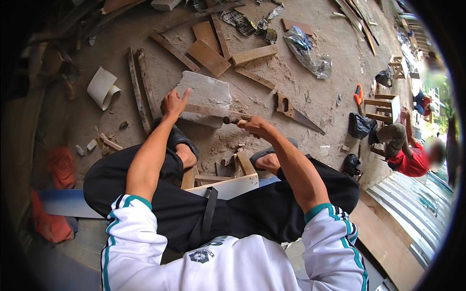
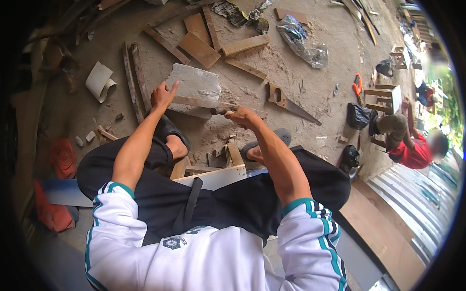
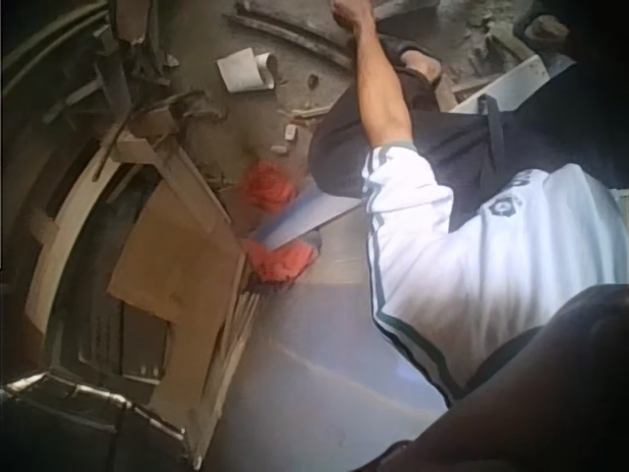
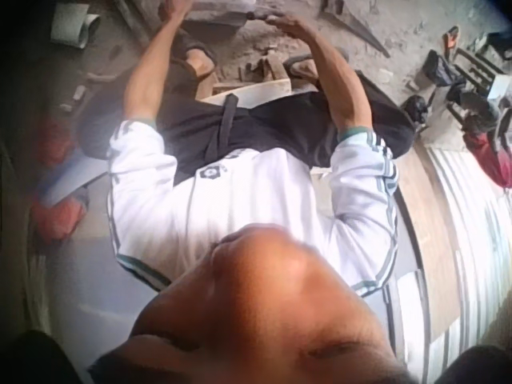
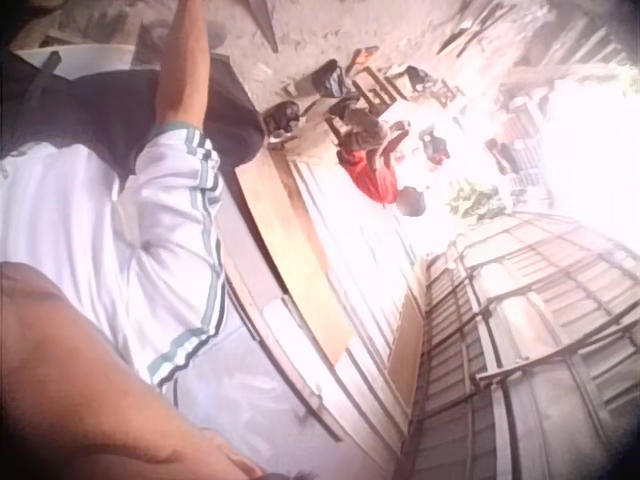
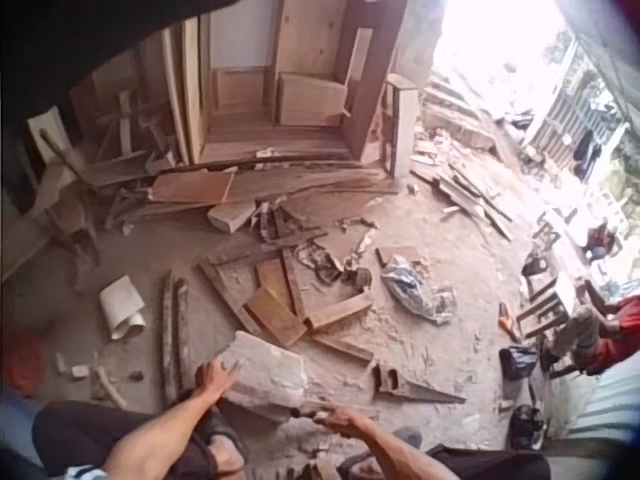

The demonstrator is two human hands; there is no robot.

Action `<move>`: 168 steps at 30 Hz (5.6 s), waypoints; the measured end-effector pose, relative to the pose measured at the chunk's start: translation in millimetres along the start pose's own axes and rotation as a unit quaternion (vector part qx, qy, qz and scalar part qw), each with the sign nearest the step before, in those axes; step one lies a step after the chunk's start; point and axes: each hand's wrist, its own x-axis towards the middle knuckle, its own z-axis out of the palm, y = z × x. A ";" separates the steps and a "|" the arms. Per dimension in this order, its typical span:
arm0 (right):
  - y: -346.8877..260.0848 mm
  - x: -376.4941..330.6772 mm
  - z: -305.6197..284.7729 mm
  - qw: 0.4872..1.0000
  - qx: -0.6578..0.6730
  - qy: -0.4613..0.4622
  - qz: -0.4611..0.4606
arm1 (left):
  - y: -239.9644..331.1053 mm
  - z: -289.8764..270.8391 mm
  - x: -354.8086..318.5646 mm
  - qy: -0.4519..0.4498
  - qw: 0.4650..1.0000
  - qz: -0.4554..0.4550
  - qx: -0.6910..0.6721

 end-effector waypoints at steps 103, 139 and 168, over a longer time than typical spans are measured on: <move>30.7 -27.4 -50.8 0.968 -0.246 0.039 -0.028 | 9.9 -8.1 -18.0 -0.140 0.983 -0.096 0.064; -82.7 -41.0 30.5 0.951 -0.112 0.143 0.249 | 6.0 -8.4 -19.8 -0.118 0.989 -0.081 0.048; 59.5 -214.6 -3.4 0.744 -0.352 0.458 -0.335 | 164.8 -62.1 -105.5 -0.438 0.850 0.031 -0.292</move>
